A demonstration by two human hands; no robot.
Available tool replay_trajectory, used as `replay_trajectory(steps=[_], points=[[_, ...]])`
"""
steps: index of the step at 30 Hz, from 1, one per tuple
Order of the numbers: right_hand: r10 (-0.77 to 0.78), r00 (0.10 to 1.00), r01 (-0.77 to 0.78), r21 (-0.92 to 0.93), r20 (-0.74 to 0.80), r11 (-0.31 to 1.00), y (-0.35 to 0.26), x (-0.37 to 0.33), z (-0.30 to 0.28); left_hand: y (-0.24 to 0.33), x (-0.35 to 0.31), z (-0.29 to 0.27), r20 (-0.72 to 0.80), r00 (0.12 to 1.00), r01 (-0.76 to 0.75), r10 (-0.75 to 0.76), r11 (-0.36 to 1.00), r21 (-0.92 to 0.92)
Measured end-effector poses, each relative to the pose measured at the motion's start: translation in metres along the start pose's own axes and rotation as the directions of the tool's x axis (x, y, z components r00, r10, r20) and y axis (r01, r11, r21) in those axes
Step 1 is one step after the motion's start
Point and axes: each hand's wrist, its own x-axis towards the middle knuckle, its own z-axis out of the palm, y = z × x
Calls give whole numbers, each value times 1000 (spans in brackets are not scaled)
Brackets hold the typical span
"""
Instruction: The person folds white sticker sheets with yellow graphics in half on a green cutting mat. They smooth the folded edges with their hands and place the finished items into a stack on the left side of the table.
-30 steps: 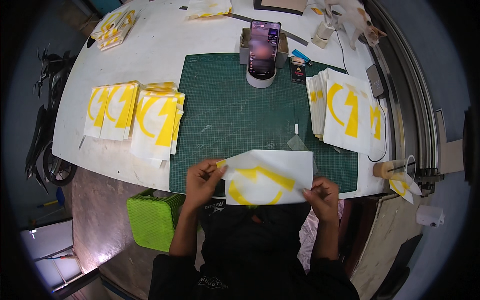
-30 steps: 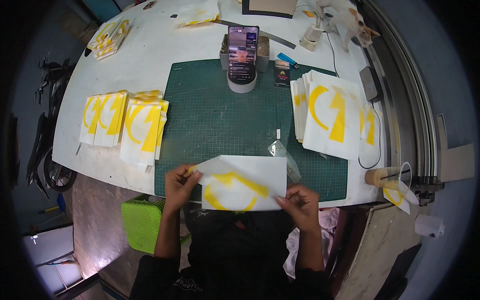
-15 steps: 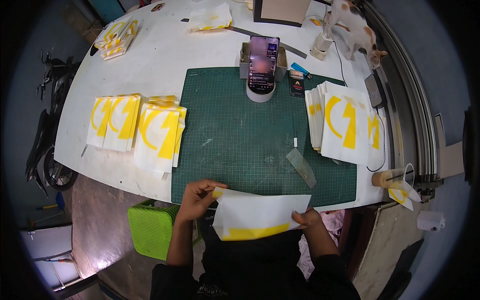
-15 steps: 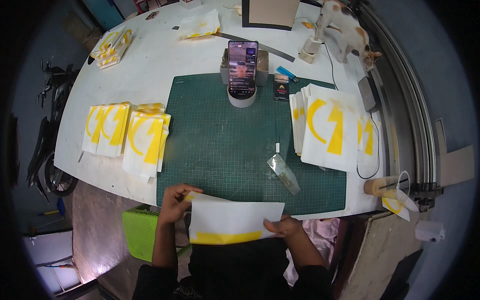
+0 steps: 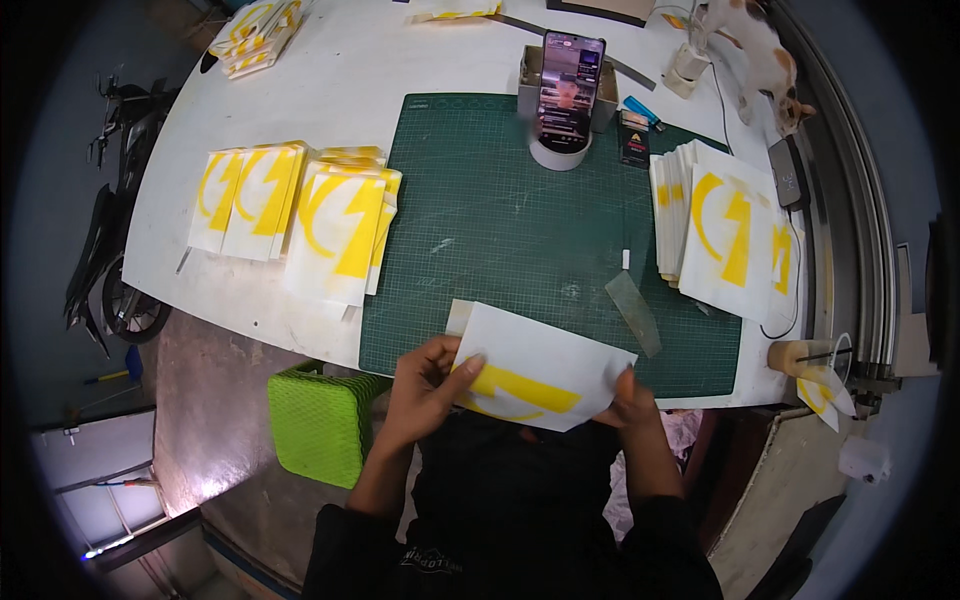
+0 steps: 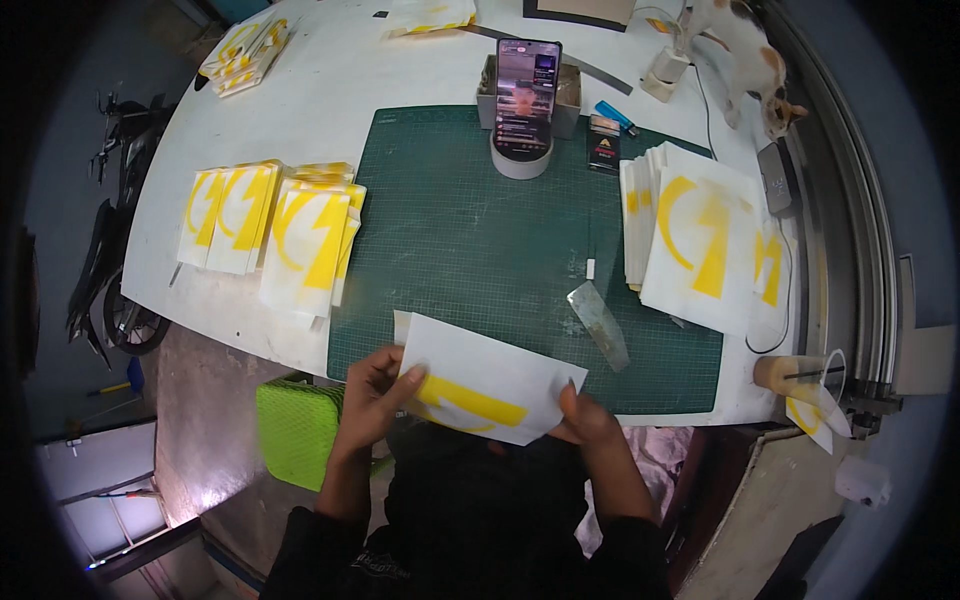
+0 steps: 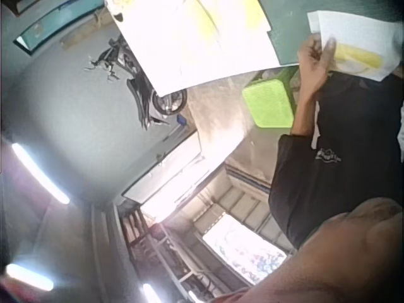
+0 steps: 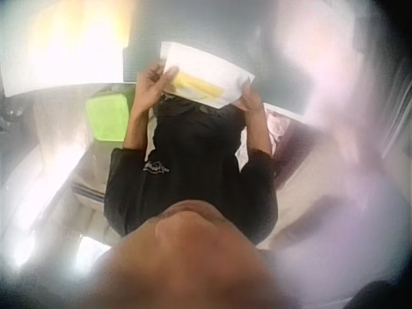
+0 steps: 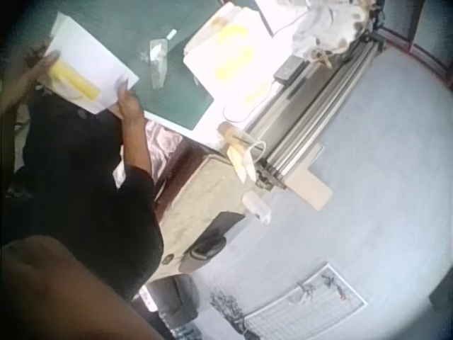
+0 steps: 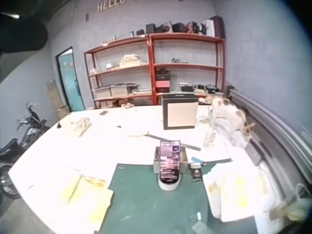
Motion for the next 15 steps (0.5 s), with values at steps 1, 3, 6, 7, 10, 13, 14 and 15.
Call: replay_trajectory(steps=[1, 3, 6, 7, 10, 13, 14, 15], points=[[28, 997, -28, -2, -66, 1000, -4, -5, 0, -5, 2, 0, 63, 996, 69, -67, 997, -35], [63, 982, -58, 33, -176, 998, -9, -10, -3, -12, 3, -15, 112, 990, 87, -89, 996, 23], [-48, 968, 35, -55, -247, 998, -16, -1, -2, -9, 12, -21, 105, 993, 67, -57, 993, -98], [-106, 962, 79, -113, -253, 990, -16, 1, 0, -5, 17, -18, 50, 997, 72, -64, 979, -192], [-129, 961, -74, -681, -243, 729, -14, -9, 9, -4, 34, -12, -34, 993, 88, -112, 908, -409], [-306, 911, -151, -916, -275, 373, -18, 1, 35, -5, 47, -9, 59, 987, 159, -151, 829, -537], [-362, 882, -202, -936, -302, 288, -13, -2, 27, -6, 52, -4, 82, 983, 182, -164, 808, -561], [-419, 849, -257, -945, -321, 203, -7, -8, 16, -8, 54, -1, 107, 979, 205, -176, 785, -584]])
